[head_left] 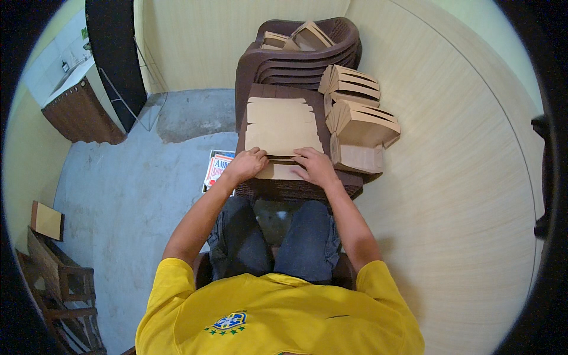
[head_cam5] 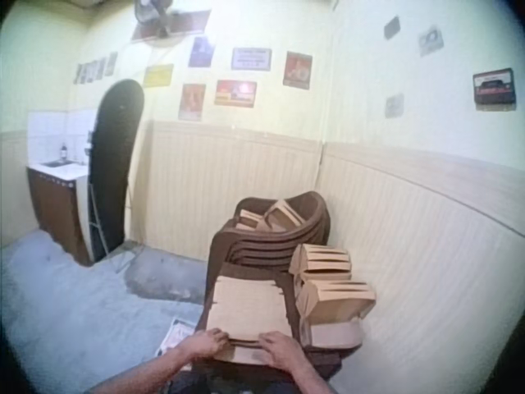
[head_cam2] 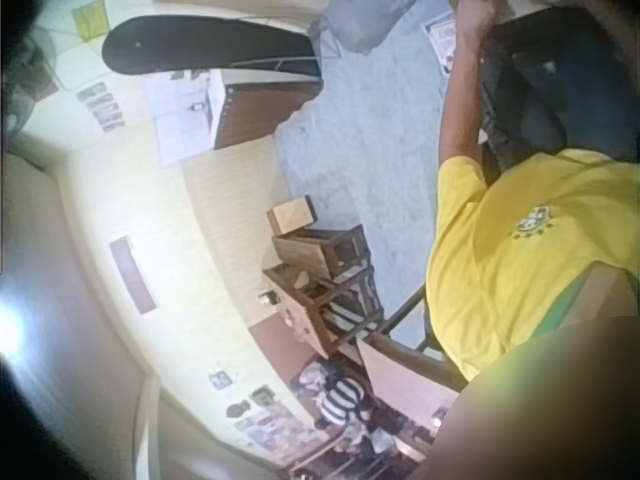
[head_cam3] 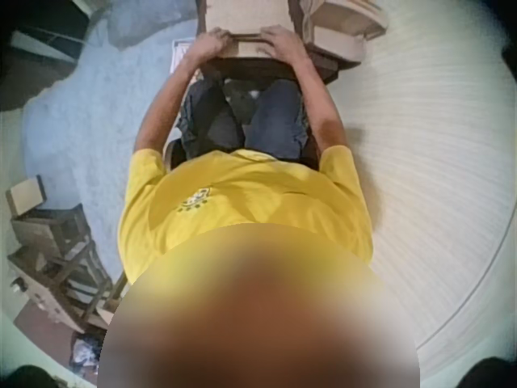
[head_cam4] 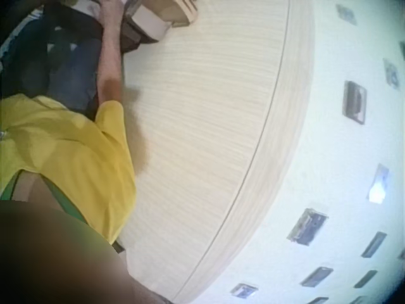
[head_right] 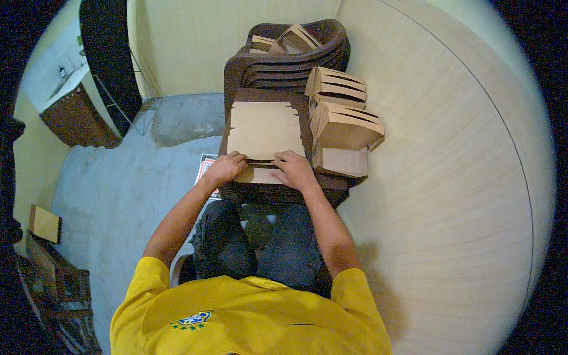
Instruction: The person assembles flat cardboard box blanks into small boxes by folding and tucking flaps. They handle each blank one at a time, fold the sides, and secure the flaps to form a finished box, then place it on a growing stack.
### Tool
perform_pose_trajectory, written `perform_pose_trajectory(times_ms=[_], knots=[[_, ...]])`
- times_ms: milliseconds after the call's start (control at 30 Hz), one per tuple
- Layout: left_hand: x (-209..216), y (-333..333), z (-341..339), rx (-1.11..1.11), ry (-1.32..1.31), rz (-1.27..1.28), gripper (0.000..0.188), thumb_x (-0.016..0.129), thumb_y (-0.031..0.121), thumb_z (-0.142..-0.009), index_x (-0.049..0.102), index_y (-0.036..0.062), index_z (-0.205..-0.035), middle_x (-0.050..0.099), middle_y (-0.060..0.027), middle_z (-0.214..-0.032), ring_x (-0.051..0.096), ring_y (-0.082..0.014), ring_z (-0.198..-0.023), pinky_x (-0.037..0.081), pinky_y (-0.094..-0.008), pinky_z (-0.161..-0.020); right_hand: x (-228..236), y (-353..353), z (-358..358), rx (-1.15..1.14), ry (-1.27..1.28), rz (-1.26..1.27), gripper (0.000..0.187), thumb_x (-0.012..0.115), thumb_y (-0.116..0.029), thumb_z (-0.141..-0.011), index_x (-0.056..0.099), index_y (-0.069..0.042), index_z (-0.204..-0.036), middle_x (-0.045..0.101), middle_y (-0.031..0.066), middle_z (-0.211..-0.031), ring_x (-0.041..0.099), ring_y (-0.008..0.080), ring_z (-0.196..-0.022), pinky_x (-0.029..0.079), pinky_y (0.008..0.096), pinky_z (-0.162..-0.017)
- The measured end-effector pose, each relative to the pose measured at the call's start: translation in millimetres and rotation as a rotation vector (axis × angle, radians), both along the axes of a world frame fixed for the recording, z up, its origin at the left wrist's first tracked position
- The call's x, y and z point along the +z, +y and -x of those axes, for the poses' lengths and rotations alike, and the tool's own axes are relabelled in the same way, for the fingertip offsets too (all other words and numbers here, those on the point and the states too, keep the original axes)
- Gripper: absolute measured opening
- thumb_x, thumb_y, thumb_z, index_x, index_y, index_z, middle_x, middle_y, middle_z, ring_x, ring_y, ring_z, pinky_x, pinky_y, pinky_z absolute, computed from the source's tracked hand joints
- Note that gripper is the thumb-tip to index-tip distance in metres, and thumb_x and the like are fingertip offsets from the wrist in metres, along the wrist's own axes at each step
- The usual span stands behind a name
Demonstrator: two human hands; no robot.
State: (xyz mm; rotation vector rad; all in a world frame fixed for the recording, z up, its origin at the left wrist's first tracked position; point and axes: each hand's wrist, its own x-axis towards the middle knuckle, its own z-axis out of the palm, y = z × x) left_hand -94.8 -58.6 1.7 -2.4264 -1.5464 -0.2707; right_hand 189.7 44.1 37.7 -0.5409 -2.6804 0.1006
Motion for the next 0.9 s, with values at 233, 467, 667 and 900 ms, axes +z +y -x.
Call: perform_pose_trajectory(times_ms=[233,467,667,900], knots=[[10,-15,1,-0.065,-0.197,-0.042,0.026,0.061,0.010,-0.094,0.069,0.0103,-0.119,0.065,-0.0107,-0.140,0.072,-0.0290,-0.117,0.064,-0.0430,-0.090,-6,4,3,0.000,0.122,-0.260,0.018,0.075,-0.014,-0.094,0.076,-0.007,-0.111,0.074,0.0082,-0.132,0.074,0.0300,-0.107,0.062,0.0403,-0.092],[22,-13,8,-0.091,-0.141,0.015,0.035,0.066,0.008,-0.092,0.066,0.0110,-0.126,0.060,-0.0130,-0.144,0.069,-0.0353,-0.120,0.064,-0.0451,-0.093,-10,-8,-4,0.095,0.102,-0.305,0.020,0.072,-0.009,-0.090,0.071,-0.003,-0.109,0.071,0.0088,-0.139,0.076,0.0309,-0.102,0.065,0.0393,-0.085],[24,-30,3,-0.118,-0.302,0.120,0.036,0.074,0.023,-0.094,0.072,0.0071,-0.127,0.061,-0.0125,-0.140,0.058,-0.0341,-0.132,0.056,-0.0439,-0.109,-22,-3,-3,0.095,-0.002,-0.278,0.027,0.072,-0.019,-0.093,0.074,-0.002,-0.114,0.069,0.0115,-0.141,0.069,0.0326,-0.117,0.062,0.0415,-0.096],[21,-28,-4,-0.118,-0.271,0.159,0.037,0.074,0.032,-0.097,0.076,0.0044,-0.122,0.061,-0.0112,-0.140,0.055,-0.0336,-0.134,0.053,-0.0427,-0.111,-10,-9,-11,0.052,-0.102,-0.094,0.049,0.077,-0.048,-0.090,0.079,-0.001,-0.104,0.066,0.0123,-0.147,0.061,0.0341,-0.131,0.056,0.0444,-0.107]])
